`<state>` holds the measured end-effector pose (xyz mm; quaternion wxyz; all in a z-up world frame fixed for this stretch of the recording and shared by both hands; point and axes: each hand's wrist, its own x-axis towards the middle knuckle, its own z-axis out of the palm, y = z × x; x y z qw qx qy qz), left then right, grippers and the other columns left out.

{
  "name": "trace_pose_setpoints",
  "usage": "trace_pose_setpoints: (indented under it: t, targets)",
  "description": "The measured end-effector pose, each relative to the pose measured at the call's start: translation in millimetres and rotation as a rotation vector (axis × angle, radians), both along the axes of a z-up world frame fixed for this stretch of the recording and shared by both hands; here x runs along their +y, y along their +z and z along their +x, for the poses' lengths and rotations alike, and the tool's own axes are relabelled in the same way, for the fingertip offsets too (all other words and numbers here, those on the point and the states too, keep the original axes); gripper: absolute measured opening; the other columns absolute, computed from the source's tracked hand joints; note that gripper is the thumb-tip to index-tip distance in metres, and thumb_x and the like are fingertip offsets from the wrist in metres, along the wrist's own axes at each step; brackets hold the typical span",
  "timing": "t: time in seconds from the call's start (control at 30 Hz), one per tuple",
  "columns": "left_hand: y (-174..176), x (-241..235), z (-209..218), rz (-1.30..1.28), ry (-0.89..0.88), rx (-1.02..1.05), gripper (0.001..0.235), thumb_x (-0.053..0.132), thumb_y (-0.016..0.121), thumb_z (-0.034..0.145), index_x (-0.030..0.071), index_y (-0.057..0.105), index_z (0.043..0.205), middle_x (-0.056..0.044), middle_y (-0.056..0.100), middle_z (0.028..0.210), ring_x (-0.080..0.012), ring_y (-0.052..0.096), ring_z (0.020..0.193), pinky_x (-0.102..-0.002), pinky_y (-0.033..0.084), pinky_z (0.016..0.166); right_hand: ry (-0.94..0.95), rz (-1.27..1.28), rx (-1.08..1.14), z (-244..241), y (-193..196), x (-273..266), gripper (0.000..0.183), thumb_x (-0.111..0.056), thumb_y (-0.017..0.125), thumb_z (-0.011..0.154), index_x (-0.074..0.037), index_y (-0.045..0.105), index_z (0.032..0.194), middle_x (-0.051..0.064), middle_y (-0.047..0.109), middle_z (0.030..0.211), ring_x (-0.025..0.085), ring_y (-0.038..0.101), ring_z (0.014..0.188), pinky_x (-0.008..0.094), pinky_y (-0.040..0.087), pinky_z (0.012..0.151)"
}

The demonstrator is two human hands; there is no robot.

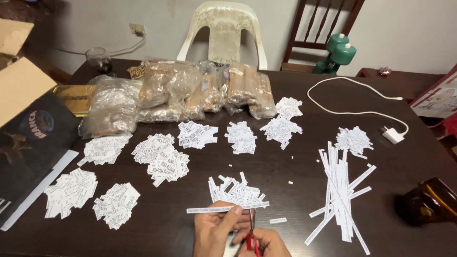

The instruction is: Cutting long paper strips into smaller pieces using scissors on a table.

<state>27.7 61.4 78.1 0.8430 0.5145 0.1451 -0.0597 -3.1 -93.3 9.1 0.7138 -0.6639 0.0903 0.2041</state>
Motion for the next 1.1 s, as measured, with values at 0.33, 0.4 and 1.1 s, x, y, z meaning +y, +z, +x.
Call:
trace_pose_setpoints:
  t: [0.33,0.4,1.1]
  targets:
    - [-6,2,-3,-0.013,-0.016,0.008,0.018,0.004,0.072,0.083,-0.013,0.072,0.078,-0.035,0.084,0.078,-0.0403,0.085,0.07,-0.043,0.072,0.07,0.077,0.091,-0.19,9,-31,-4,0.027,-0.015,0.086,0.076,0.005,0.084,0.095,0.014,0.078,0.065,0.02,0.074,0.059,0.03,0.06,0.06]
    - [-3,3,-3,-0.017,-0.019,0.026,0.019,0.006,0.073,0.082,-0.013,0.072,0.08,-0.036,0.084,0.08,-0.0404,0.085,0.072,-0.043,0.071,0.072,0.065,0.063,-0.177,9,-25,-2,0.022,-0.011,0.083,0.077,0.004,0.085,0.093,0.012,0.076,0.062,0.019,0.073,0.056,0.03,0.059,0.059]
    - [-2,23,-13,0.28,-0.038,-0.193,0.022,0.012,0.073,0.081,-0.004,0.088,0.085,-0.011,0.088,0.084,-0.0162,0.073,0.068,-0.026,0.053,0.063,-0.51,0.05,-0.363,24,8,-8,0.015,0.004,0.085,0.073,0.01,0.072,0.079,0.019,0.068,0.058,0.026,0.061,0.047,0.034,0.053,0.054]
